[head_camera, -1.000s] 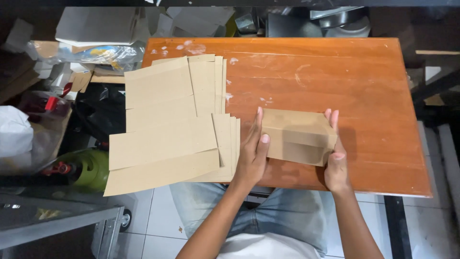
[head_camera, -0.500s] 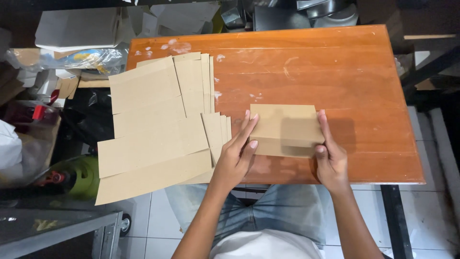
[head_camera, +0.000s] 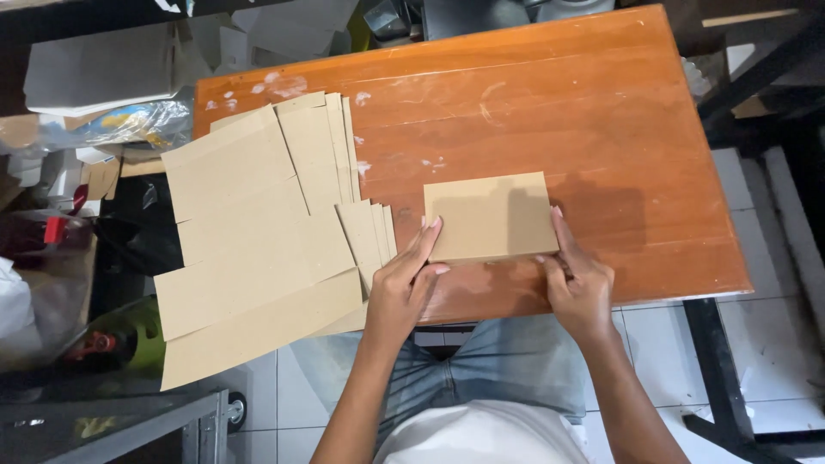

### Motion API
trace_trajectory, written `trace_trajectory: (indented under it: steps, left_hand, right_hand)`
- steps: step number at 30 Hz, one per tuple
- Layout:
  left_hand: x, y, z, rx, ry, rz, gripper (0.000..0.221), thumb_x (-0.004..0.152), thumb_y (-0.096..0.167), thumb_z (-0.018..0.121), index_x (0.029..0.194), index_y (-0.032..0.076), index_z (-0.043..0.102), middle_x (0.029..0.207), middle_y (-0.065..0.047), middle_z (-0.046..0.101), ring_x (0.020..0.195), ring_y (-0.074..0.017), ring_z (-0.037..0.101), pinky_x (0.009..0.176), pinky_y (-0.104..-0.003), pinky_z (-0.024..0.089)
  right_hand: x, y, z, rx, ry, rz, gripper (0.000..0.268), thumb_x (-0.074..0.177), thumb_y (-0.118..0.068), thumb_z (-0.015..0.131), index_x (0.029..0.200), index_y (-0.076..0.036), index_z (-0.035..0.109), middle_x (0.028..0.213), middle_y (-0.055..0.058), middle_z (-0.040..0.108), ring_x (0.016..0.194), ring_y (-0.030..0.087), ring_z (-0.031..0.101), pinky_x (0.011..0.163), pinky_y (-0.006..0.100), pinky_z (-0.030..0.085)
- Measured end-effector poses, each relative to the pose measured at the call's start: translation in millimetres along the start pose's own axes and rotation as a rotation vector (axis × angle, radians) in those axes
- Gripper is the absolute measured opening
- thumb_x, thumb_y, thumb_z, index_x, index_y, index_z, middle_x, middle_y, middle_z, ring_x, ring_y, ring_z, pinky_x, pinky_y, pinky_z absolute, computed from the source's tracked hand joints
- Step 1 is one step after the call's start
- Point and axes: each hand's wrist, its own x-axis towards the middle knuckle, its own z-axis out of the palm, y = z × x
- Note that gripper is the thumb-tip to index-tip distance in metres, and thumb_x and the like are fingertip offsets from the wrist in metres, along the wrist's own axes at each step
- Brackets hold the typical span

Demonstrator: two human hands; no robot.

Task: Assembling a cardboard box from a flat template by folding and tucking flaps at a packaging station.

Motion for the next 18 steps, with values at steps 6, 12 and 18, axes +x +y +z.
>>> trace_trajectory:
  steps: [6, 12, 18]
  left_hand:
    - [-1, 2, 4, 0.048, 0.075, 0.038, 0.054, 0.092, 0.021, 0.071, 0.144, 0.01, 0.059, 0.135, -0.016, 0.068, 0.129, -0.036, 0.061, 0.103, -0.045, 0.057]
    - [-2, 6, 4, 0.068, 0.088, 0.05, 0.052, 0.091, 0.022, 0.073, 0.141, 0.011, 0.063, 0.131, -0.018, 0.07, 0.127, -0.0385, 0.062, 0.1, -0.047, 0.058]
    - [-3, 2, 5, 0.087, 0.096, 0.061, 0.052, 0.091, 0.024, 0.074, 0.141, 0.015, 0.063, 0.134, -0.021, 0.067, 0.127, -0.0415, 0.061, 0.1, -0.049, 0.058]
  right_hand:
    - [-1, -7, -7, 0.071, 0.025, -0.019, 0.047, 0.095, -0.007, 0.07, 0.142, -0.006, 0.067, 0.101, 0.02, 0.077, 0.087, 0.028, 0.075, 0.075, 0.037, 0.059]
    - [15, -23, -23, 0.227, -0.079, 0.08, 0.038, 0.089, -0.005, 0.074, 0.126, -0.012, 0.078, 0.077, 0.009, 0.078, 0.057, 0.01, 0.069, 0.058, 0.026, 0.057]
    - [19, -17, -28, 0.208, 0.015, 0.017, 0.041, 0.088, 0.007, 0.075, 0.128, -0.002, 0.074, 0.097, 0.017, 0.078, 0.069, 0.02, 0.074, 0.058, 0.029, 0.057]
